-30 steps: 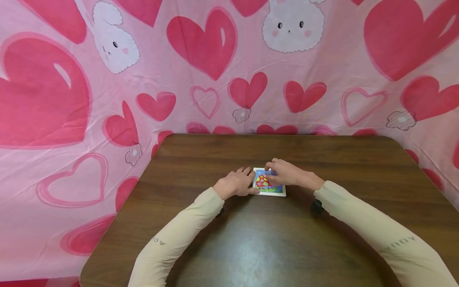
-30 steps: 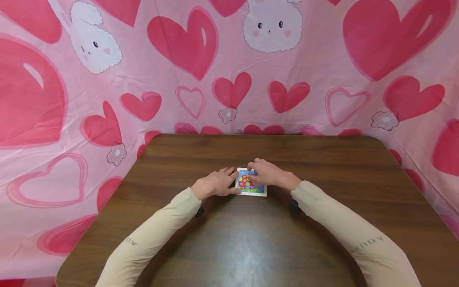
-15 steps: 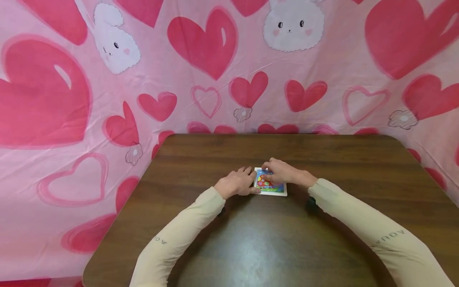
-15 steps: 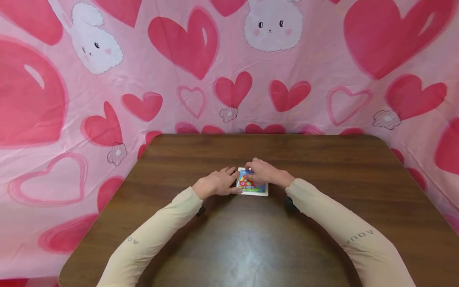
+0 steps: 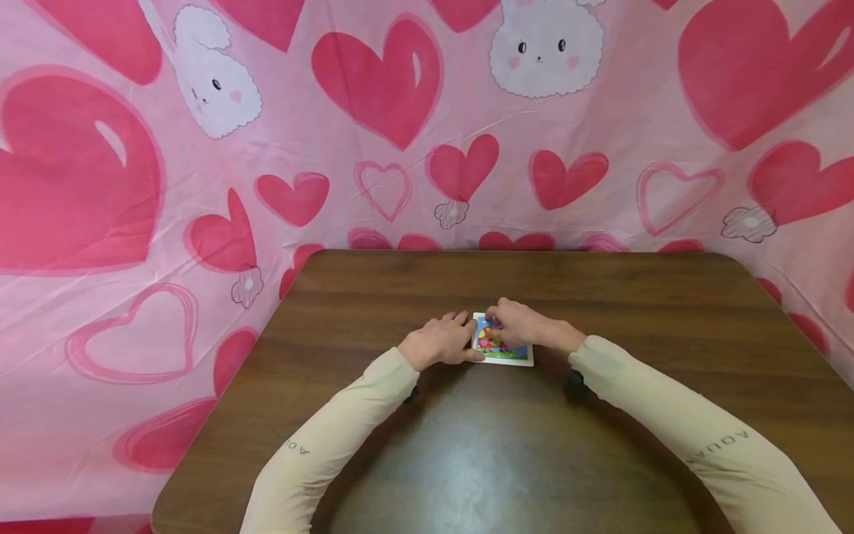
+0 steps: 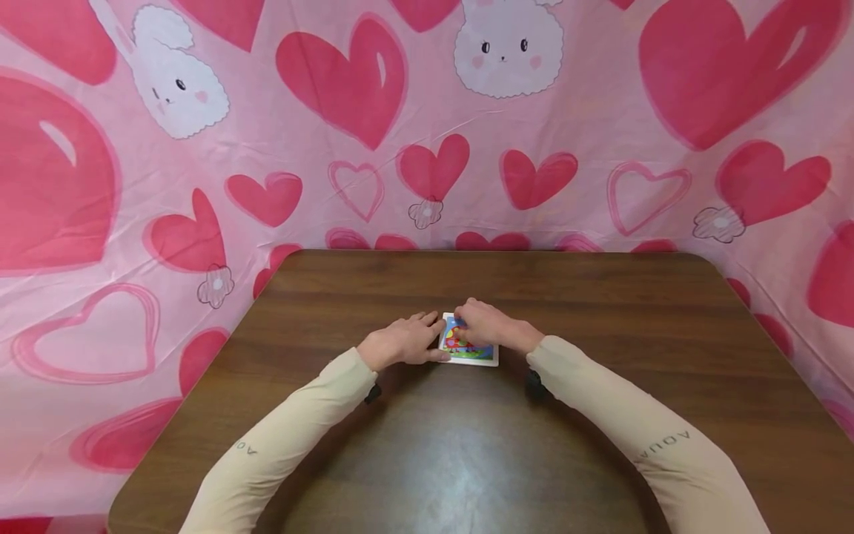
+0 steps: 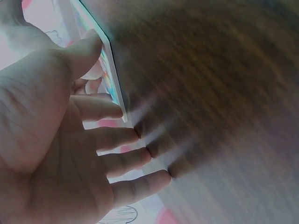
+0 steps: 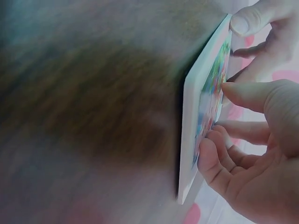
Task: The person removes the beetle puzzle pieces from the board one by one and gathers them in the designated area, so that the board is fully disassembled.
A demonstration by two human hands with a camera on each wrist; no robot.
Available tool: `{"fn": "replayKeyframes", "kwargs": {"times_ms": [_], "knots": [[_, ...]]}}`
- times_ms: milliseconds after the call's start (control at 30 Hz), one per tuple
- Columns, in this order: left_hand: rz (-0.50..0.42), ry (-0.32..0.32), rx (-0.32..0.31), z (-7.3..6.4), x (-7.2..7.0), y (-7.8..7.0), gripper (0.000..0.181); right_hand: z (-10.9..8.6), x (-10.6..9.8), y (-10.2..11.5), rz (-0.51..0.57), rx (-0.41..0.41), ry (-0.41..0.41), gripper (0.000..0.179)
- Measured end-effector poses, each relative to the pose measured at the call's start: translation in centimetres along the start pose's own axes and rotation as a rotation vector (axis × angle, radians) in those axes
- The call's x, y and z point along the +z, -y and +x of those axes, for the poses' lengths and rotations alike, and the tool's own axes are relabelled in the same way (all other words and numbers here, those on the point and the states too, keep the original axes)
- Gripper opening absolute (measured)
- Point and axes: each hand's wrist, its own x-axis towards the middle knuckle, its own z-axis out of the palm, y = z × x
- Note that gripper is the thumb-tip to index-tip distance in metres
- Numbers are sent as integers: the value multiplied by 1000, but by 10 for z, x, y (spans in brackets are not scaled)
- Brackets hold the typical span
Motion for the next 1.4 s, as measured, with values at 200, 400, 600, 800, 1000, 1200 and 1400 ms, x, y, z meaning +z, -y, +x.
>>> {"fn": "replayKeyframes", "kwargs": {"times_ms": [200,400,600,800,1000,1200,1400], "knots": [[1,2,2,-1,0,-1,83,1,-1,0,23,24,8,37],[3,-4,-4,-1,0,0,83,2,-2,-1,56,5,7,35],[-1,-5,1,-2,0,-1,84,4,-1,-2,69,16,3,33],[4,-14,4,-2,0,-1,84,7,2,-4,47,16,-25,30],[-4,-18,-2,-1,1,0,84,6,1,-2,57,6,-44,28],[-5,-19,-5,-1,2,1,85,6,2,-3,88,15,-55,30],[-1,-20,-1,1,4,0,84,4,2,-1,88,12,-85,31]]}}
